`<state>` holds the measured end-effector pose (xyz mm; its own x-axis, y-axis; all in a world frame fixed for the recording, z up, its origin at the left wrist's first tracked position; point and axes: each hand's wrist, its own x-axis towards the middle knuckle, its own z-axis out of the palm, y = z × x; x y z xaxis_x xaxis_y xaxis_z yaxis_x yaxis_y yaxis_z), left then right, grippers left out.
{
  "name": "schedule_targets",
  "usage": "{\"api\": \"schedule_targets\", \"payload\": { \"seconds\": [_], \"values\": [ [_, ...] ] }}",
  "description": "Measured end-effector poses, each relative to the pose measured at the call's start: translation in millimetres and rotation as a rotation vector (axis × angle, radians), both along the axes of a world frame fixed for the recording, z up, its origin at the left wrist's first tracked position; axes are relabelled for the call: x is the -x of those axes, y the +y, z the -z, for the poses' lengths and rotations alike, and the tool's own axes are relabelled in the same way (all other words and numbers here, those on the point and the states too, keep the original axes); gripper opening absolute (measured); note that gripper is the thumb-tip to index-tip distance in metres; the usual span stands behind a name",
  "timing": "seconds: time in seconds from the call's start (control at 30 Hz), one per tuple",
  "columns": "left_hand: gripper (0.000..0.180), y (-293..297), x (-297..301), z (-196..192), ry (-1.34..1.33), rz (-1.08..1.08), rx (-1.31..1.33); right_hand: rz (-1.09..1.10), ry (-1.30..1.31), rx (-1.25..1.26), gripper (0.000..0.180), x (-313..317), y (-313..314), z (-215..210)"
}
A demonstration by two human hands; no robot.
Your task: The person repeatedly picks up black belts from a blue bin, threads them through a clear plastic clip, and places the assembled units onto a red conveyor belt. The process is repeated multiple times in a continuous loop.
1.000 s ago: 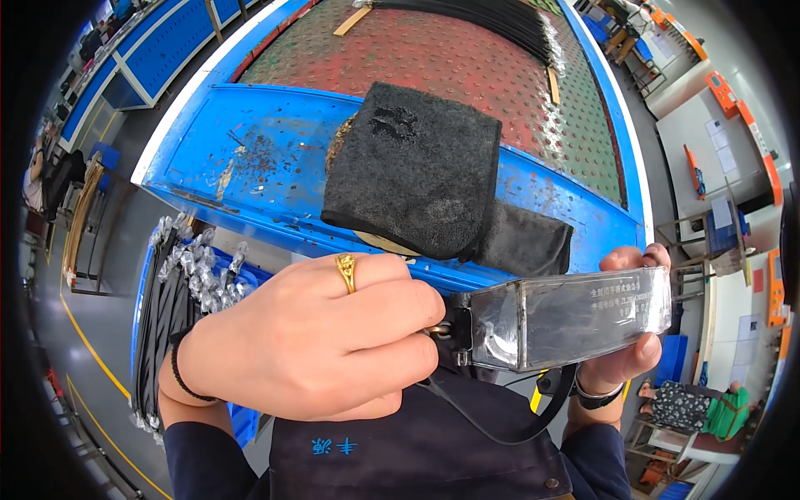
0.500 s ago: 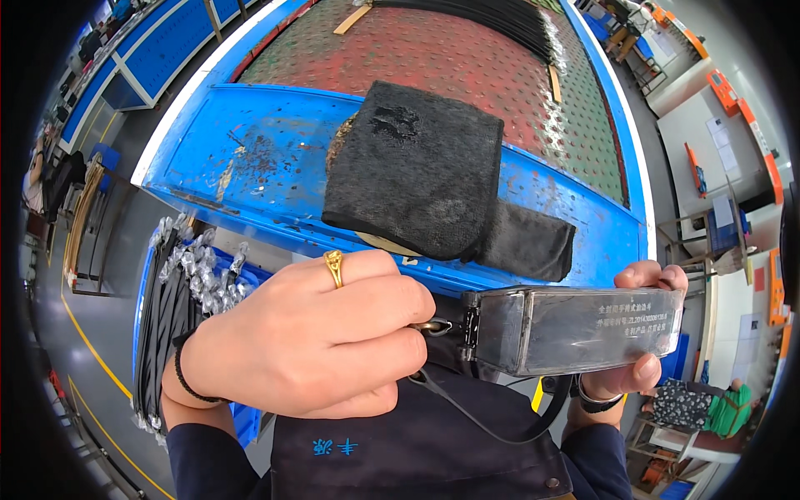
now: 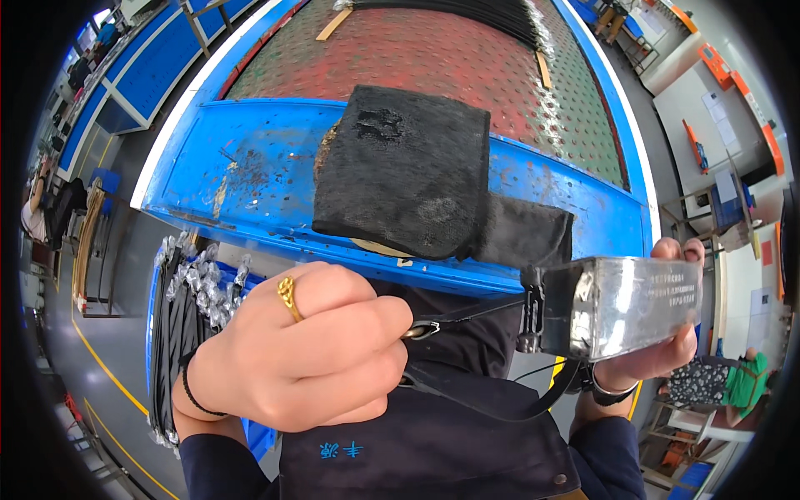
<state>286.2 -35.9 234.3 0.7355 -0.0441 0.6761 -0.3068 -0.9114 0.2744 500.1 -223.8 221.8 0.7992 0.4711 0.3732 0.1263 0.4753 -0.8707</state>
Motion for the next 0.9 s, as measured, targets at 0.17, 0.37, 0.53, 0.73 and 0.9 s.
{"api": "schedule_targets", "payload": {
  "seconds": [0.17, 0.37, 0.53, 0.73, 0.9],
  "values": [
    [0.020, -3, -4, -1, -0.008, 0.005, -0.081, -0.097, -0.024, 0.133, 0.082, 2, 4, 0],
    [0.021, -6, -5, -8, 0.034, 0.019, -0.116, -0.211, -0.027, 0.132, 0.080, 8, 12, -4],
    [0.021, -4, -6, -3, 0.013, 0.016, -0.140, -0.232, -0.026, 0.144, 0.078, 6, 13, -3],
    [0.021, -2, 0, -3, 0.027, 0.002, -0.129, -0.185, 0.009, 0.128, 0.077, -4, 9, 2],
    [0.021, 4, 12, 11, -0.048, -0.071, -0.088, -0.214, 0.179, -0.189, 0.060, -24, 26, -1]
  ]
}}
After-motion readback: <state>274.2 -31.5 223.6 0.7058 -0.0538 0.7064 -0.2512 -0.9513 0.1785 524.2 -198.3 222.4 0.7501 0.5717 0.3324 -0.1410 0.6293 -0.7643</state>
